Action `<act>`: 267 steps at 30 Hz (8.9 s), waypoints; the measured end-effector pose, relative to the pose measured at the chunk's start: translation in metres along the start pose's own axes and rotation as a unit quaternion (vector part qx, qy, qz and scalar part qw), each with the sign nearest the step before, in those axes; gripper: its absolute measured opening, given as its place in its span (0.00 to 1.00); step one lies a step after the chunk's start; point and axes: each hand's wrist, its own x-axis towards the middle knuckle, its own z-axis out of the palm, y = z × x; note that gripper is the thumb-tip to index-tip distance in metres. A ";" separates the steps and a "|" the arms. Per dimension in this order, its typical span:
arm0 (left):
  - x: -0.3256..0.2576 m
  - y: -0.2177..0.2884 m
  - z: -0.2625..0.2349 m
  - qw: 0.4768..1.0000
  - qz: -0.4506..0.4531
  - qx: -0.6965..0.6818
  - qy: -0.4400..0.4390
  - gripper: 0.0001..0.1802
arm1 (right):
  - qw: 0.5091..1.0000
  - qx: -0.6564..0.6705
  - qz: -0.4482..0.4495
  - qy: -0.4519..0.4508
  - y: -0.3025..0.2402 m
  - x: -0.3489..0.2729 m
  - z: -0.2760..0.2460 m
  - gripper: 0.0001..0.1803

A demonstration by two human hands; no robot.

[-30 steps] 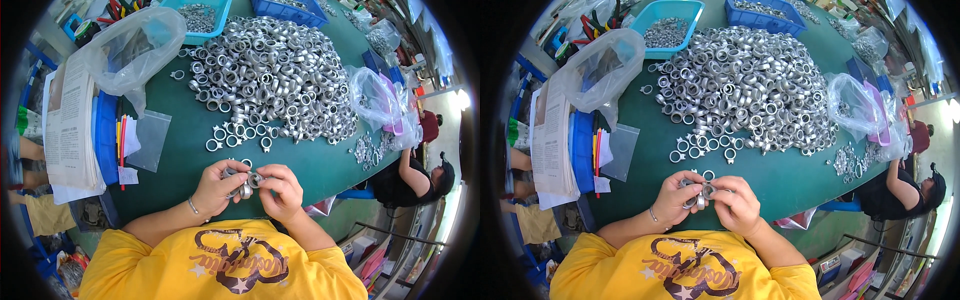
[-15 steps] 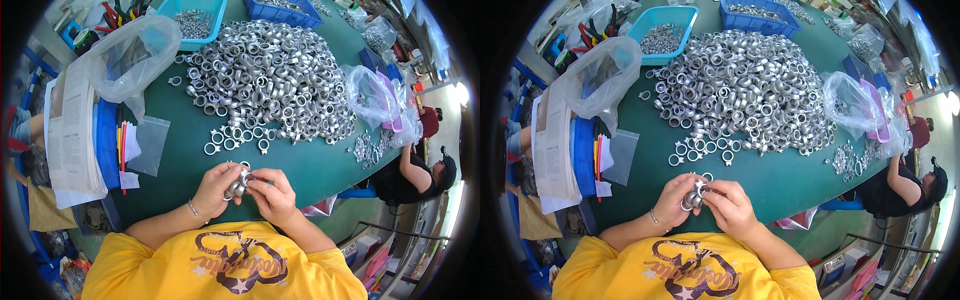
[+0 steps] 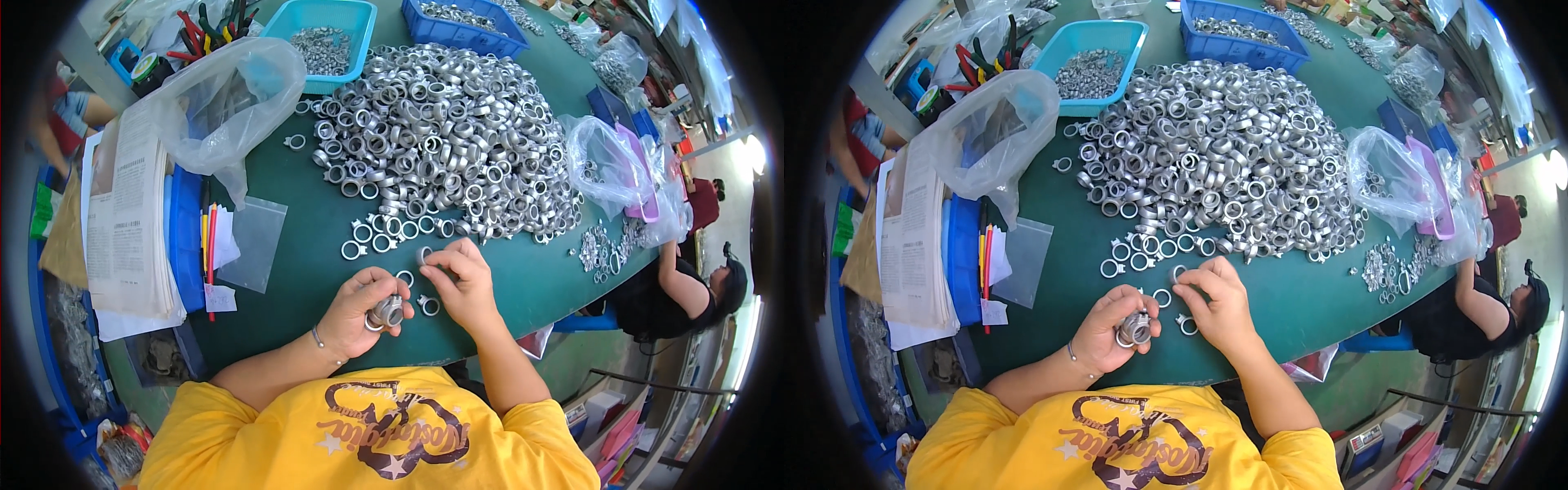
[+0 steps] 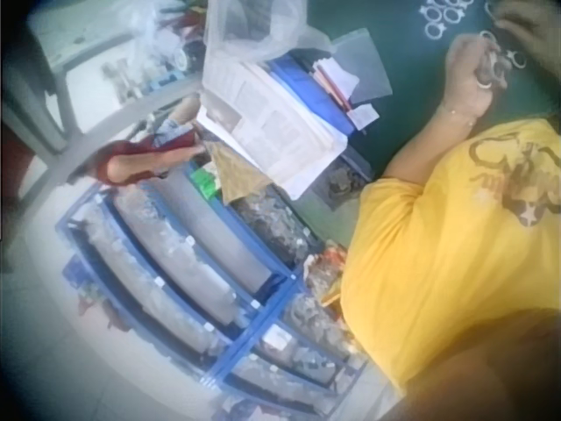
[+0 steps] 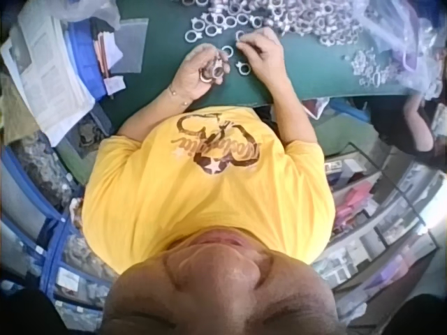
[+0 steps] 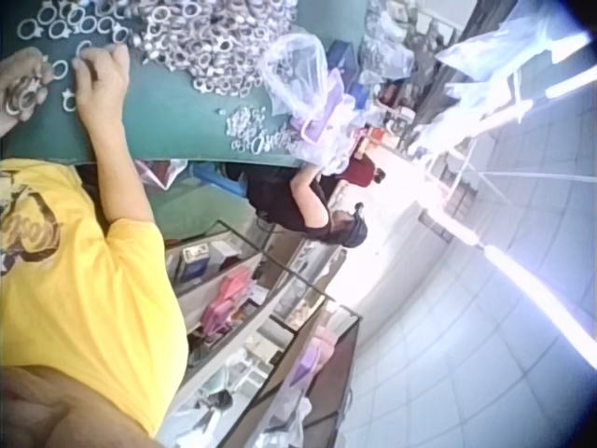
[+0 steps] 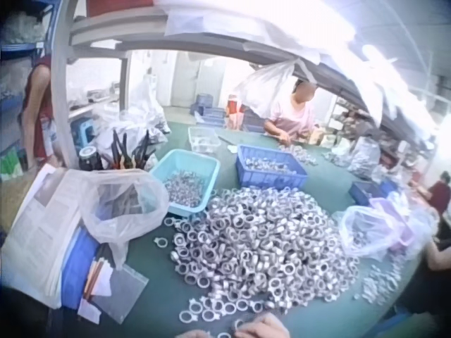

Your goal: The person picks up small metal rings from a large pile on a work table, handles them, and places several into a small plastic bag while holding a pencil.

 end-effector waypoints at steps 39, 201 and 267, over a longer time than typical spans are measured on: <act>-0.006 -0.004 0.007 0.917 0.165 0.362 -0.013 0.08 | 0.978 0.141 -0.155 -0.026 -0.016 -0.024 -0.001 0.15; -0.001 0.008 0.009 0.784 0.292 0.548 0.003 0.13 | 0.955 0.288 0.065 0.011 -0.022 -0.015 0.008 0.10; 0.002 0.011 0.007 0.740 0.333 0.584 -0.001 0.07 | 0.980 0.061 -0.182 0.048 -0.018 -0.022 0.009 0.13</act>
